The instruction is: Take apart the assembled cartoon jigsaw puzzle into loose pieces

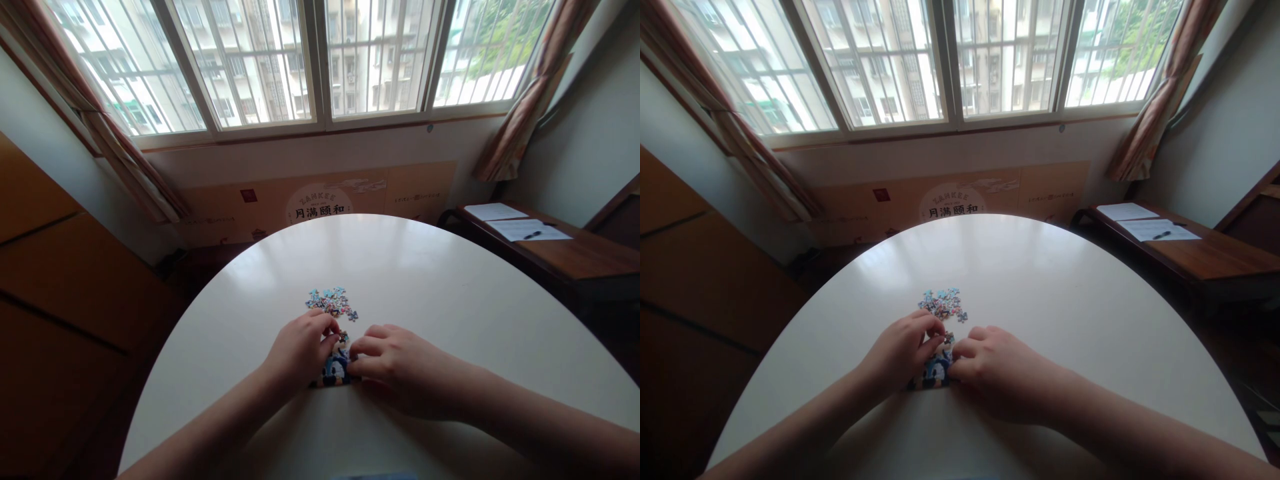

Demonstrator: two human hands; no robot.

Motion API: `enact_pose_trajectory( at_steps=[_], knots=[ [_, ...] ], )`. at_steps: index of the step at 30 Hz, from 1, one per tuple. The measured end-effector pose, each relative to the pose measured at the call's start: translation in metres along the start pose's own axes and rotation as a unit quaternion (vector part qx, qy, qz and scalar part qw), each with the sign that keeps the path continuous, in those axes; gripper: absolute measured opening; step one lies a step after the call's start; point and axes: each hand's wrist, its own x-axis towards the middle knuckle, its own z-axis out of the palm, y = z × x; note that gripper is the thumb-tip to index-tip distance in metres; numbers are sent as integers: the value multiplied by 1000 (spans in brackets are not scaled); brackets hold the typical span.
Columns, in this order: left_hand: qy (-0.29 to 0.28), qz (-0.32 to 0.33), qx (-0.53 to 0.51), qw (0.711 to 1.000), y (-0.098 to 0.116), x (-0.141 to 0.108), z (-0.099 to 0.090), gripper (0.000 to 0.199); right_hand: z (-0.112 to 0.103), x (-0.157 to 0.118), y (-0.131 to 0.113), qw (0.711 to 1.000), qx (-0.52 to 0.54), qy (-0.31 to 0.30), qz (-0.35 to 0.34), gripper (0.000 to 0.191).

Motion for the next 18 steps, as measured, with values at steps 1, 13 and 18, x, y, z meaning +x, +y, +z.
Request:
enact_pose_trajectory(
  at_steps=[1,13,18],
  knots=[
    [1,1,1,1000,0,0,0,7,0,0,0,1000,-1,0,-1,12],
    [-2,12,-4,1000,1,-2,-1,8,0,1,0,1000,8,5,1,12],
    [-4,12,-3,1000,2,-2,-1,11,1,-1,1,1000,8,13,-3,14]
  ],
)
